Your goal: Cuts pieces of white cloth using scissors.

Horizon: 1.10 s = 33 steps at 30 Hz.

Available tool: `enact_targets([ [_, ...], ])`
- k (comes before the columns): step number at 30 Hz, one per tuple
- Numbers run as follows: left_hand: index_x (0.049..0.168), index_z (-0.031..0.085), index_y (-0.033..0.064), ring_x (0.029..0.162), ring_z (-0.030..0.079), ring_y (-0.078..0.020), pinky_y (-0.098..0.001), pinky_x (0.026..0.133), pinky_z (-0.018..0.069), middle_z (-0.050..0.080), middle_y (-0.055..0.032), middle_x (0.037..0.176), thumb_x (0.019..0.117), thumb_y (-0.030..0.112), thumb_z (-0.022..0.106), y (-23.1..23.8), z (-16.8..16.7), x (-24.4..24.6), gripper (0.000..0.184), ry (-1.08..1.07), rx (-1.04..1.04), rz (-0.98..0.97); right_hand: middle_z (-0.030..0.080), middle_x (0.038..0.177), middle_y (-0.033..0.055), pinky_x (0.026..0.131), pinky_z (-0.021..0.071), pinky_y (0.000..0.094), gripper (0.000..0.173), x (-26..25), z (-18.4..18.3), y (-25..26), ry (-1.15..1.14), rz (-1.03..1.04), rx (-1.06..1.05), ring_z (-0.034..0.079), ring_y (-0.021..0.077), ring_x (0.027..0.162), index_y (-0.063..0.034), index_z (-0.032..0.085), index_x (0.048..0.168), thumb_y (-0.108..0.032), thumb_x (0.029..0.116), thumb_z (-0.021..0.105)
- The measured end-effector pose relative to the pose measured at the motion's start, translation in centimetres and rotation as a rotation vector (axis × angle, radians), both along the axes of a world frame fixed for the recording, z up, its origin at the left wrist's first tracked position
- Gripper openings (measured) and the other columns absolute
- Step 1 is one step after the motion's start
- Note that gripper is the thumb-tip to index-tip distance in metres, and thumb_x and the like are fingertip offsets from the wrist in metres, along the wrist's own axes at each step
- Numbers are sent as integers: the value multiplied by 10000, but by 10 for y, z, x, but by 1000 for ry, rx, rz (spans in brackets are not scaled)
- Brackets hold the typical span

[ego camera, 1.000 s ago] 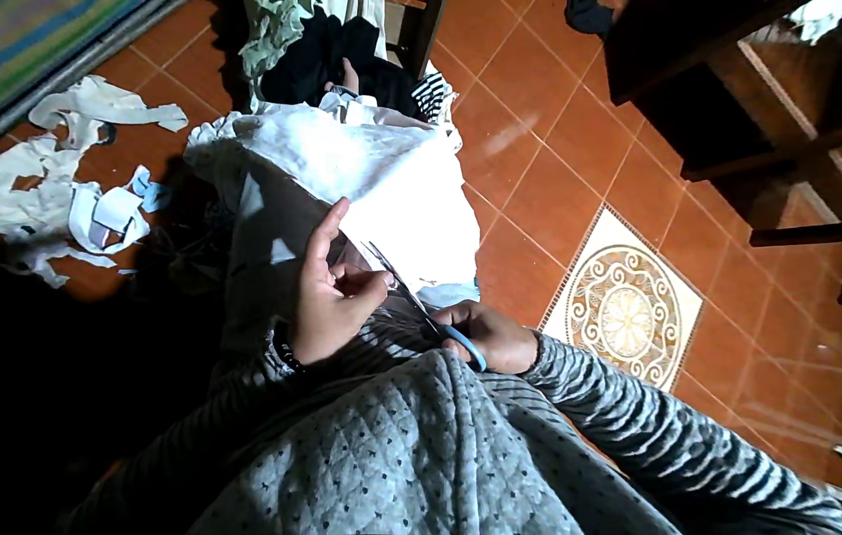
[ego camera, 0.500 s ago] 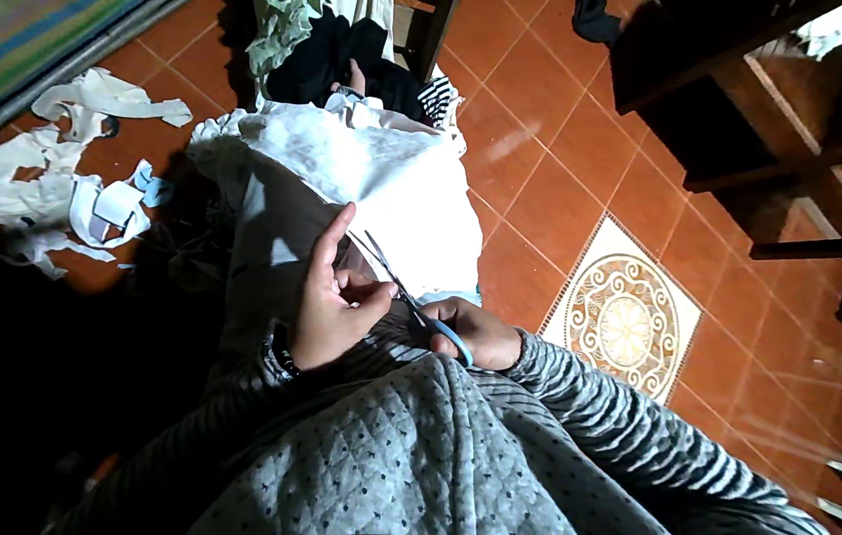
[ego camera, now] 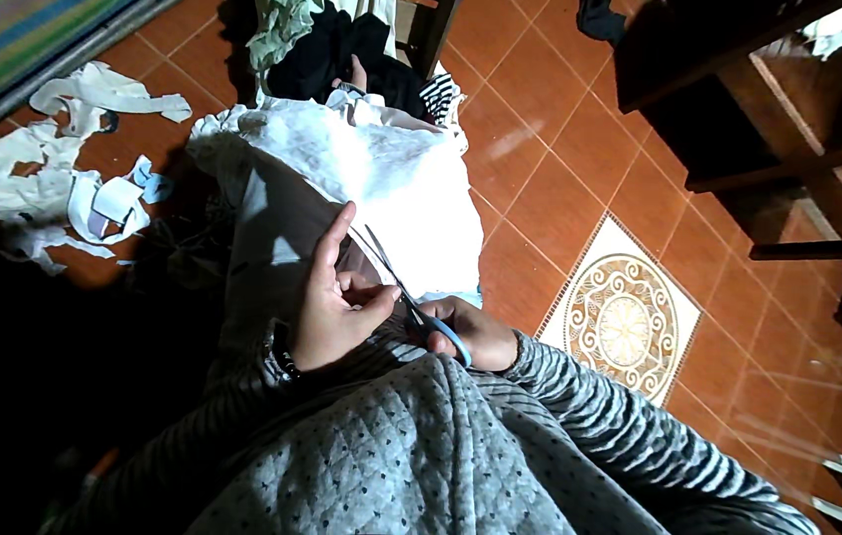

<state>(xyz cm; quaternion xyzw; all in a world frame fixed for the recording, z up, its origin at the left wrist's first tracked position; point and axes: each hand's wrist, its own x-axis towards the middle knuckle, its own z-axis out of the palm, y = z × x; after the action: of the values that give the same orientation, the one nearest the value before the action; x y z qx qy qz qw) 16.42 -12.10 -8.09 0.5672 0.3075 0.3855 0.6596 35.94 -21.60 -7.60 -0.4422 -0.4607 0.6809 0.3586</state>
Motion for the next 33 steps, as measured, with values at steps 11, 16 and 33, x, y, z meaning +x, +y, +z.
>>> enact_targets([
  [11,1573,216,-31,644,642,14,-161,635,586,573,-112,1376,794,-67,742,0,1,-1,941,-5,-5,24,555,645,-193,500,380,101,389,2,2,-6,74,-20,6,482,-114,561,-218,620,775,-574,920,685],
  [16,1578,223,-11,655,660,-7,-177,649,601,593,-102,1352,788,-67,749,-1,1,0,950,-4,-6,11,548,641,-188,497,374,110,387,2,6,-7,27,-18,-37,478,-105,555,-212,608,769,-561,906,709],
  [33,1421,496,-41,800,645,-7,-192,732,570,691,1,1061,906,-1,660,11,-11,-4,542,-40,79,102,575,648,-175,502,383,120,369,-4,-4,1,60,-71,-56,484,-93,555,-211,636,754,-537,887,745],
])
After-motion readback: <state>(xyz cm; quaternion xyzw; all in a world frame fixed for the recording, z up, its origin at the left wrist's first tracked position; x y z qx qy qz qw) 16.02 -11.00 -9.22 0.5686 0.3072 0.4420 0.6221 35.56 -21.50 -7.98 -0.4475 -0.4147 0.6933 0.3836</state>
